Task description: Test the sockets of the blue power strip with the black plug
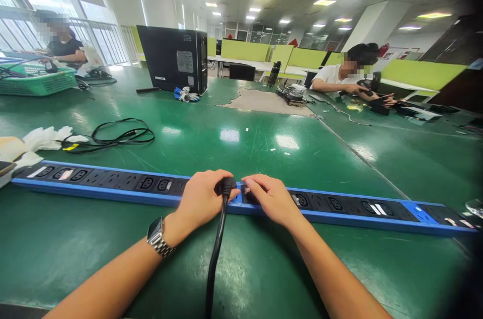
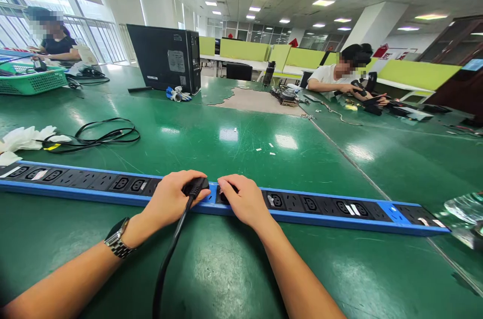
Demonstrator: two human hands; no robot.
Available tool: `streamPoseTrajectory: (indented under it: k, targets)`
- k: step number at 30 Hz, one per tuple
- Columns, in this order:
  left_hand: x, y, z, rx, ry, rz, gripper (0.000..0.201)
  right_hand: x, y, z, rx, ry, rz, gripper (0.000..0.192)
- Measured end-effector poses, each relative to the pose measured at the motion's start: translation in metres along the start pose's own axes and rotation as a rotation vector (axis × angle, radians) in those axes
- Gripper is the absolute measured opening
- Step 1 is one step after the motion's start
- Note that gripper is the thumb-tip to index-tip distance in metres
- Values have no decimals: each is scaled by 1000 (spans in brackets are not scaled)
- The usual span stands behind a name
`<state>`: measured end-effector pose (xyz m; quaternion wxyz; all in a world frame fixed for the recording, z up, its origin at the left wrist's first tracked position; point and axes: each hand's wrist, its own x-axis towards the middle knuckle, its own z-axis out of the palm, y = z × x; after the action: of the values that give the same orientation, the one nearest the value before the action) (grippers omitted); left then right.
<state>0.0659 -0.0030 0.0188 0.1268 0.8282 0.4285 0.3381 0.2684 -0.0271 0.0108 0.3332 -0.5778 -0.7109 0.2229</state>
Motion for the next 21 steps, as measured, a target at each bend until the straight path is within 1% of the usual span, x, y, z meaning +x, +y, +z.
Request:
streamPoseTrajectory:
  k: [2,4,7,11,13,17,21]
  targets:
    - [3,3,6,-15,-53,-45,23,0,0,0,8,11,1,36]
    - [3,4,7,-18,-67,-66,23,0,0,0,14,8,1,35]
    - [2,5,8,-12,-58,-57,25,0,-1,0,14,5,4,33]
    - [-2,6,11,0,-6,-19,26,0,-1,1,-8,2,-5,32]
    - [-3,7,13,10,13,-22,26,-1,-2,1,-12,3,-9,30]
    - [-2,8,17,29,-6,-41,25,-1,-2,2,-14,4,-17,30]
    - [-3,6,19,33,-25,14,22,-1,0,3,-7,22,-28,30]
